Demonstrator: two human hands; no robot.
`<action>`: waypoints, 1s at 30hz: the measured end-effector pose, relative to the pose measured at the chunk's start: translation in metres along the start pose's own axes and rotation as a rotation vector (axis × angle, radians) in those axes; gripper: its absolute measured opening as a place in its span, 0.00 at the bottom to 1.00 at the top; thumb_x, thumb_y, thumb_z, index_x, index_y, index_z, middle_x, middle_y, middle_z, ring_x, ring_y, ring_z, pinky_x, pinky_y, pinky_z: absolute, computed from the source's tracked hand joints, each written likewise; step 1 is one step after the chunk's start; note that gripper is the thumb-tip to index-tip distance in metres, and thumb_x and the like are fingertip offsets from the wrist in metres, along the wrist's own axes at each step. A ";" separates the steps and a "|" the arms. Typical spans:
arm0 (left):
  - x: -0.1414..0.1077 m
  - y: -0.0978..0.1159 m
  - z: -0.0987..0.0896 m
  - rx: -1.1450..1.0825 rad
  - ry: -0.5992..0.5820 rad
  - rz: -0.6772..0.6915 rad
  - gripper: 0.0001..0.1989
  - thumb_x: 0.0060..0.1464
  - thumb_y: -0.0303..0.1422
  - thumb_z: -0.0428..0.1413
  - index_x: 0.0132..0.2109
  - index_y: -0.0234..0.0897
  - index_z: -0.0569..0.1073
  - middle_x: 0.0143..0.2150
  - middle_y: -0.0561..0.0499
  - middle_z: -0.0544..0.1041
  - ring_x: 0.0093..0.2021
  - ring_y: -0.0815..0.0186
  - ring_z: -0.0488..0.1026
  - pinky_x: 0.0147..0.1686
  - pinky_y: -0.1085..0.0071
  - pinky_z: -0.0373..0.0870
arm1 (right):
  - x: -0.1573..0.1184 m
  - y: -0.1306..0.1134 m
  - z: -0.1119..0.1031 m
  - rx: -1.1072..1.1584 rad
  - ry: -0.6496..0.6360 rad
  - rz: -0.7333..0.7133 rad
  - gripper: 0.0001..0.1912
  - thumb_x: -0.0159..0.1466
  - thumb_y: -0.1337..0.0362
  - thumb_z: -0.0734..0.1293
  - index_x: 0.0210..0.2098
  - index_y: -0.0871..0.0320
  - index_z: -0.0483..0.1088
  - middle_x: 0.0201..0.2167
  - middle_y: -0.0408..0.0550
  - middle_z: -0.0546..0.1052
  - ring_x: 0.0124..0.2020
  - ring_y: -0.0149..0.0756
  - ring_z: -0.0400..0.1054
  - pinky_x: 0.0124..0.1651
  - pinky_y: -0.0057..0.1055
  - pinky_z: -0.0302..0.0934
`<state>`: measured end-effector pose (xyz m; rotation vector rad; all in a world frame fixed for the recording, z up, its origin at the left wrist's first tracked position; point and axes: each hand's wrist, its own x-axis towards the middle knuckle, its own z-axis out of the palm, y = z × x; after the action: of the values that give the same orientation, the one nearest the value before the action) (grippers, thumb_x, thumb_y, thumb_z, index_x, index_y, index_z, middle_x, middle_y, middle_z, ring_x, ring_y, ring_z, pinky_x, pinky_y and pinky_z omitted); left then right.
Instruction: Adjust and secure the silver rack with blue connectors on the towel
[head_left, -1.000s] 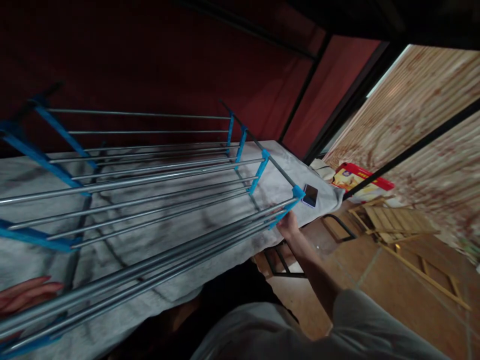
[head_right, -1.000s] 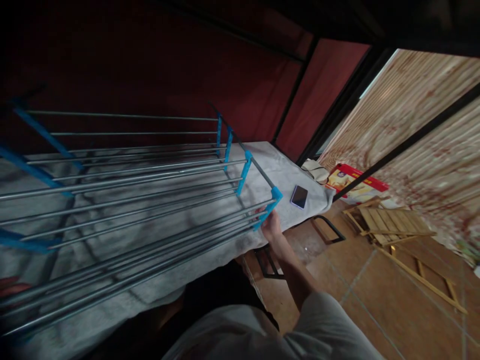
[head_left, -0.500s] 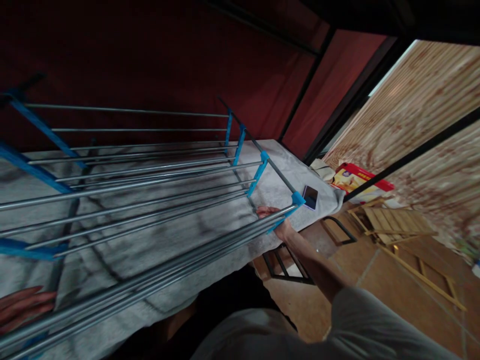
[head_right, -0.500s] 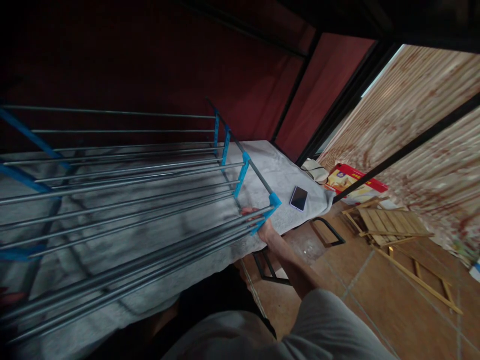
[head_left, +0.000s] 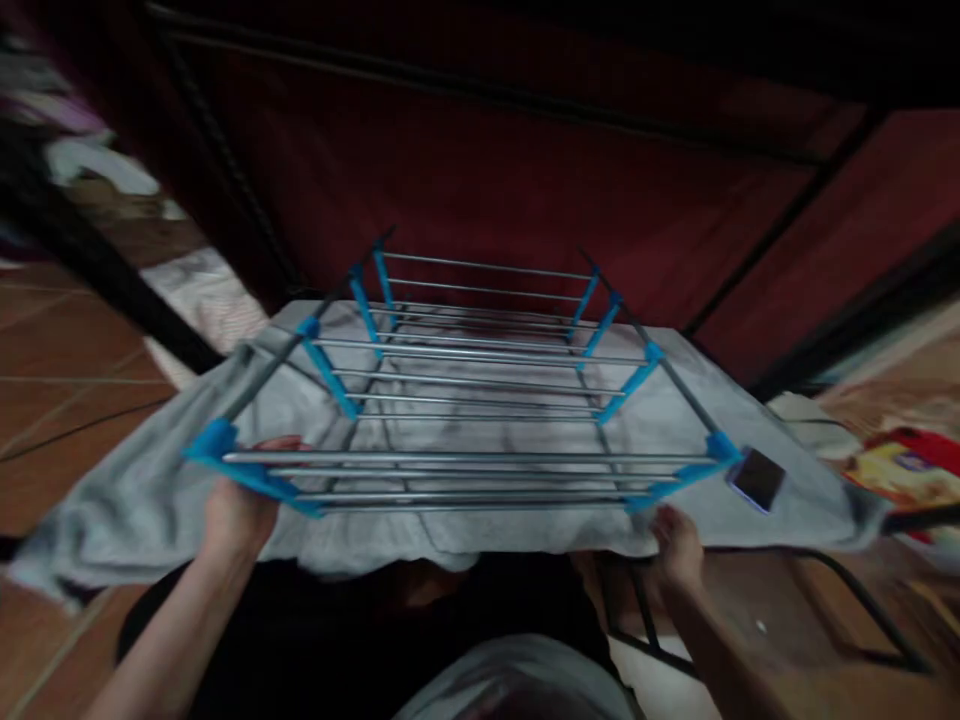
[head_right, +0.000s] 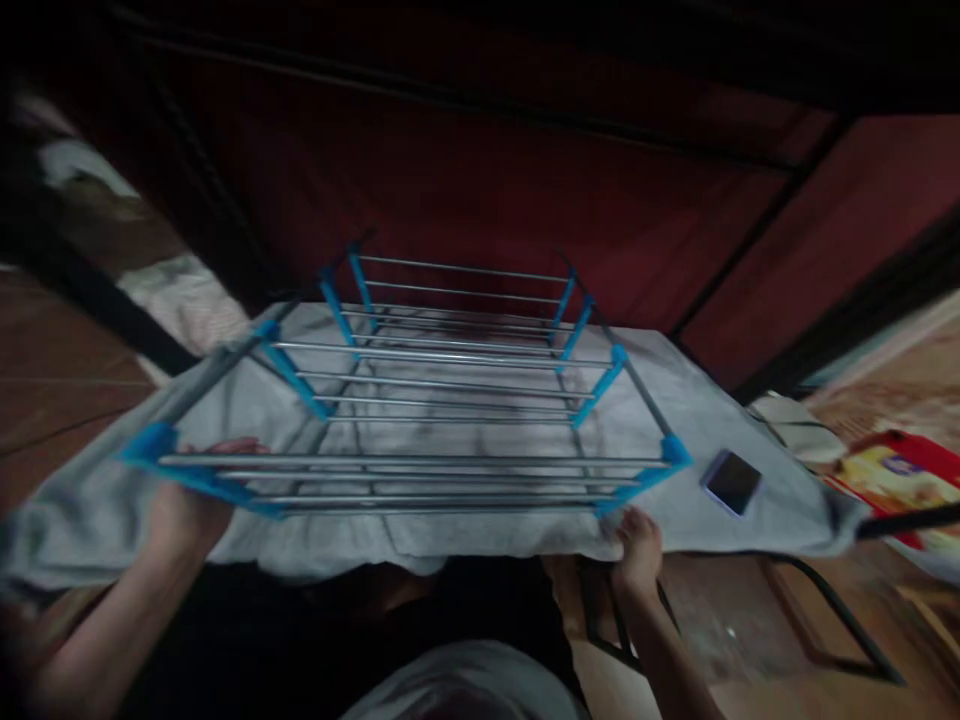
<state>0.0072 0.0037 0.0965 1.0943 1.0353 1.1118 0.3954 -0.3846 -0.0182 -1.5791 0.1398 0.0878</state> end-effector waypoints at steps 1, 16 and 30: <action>0.000 -0.001 -0.009 -0.016 0.008 0.000 0.17 0.55 0.44 0.48 0.34 0.37 0.75 0.32 0.51 0.79 0.37 0.61 0.73 0.44 0.66 0.71 | -0.012 0.010 -0.006 -0.079 -0.027 0.024 0.14 0.49 0.53 0.66 0.31 0.55 0.68 0.30 0.44 0.73 0.31 0.35 0.68 0.33 0.32 0.64; 0.000 0.011 -0.005 -0.030 -0.032 0.096 0.27 0.54 0.49 0.44 0.32 0.31 0.76 0.28 0.42 0.76 0.27 0.62 0.70 0.23 0.71 0.66 | -0.224 -0.107 0.206 -0.856 -1.125 -1.410 0.23 0.68 0.64 0.55 0.62 0.59 0.58 0.57 0.56 0.69 0.54 0.45 0.66 0.55 0.42 0.60; -0.004 0.007 0.000 0.029 -0.155 0.124 0.30 0.54 0.51 0.39 0.20 0.33 0.71 0.15 0.49 0.63 0.18 0.68 0.59 0.19 0.73 0.57 | -0.251 -0.111 0.241 -1.088 -1.287 -1.330 0.19 0.72 0.61 0.46 0.45 0.55 0.65 0.40 0.49 0.77 0.38 0.38 0.73 0.39 0.32 0.60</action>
<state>0.0058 0.0003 0.1039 1.2617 0.8740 1.0945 0.1705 -0.1337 0.1245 -1.9943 -2.2315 0.1159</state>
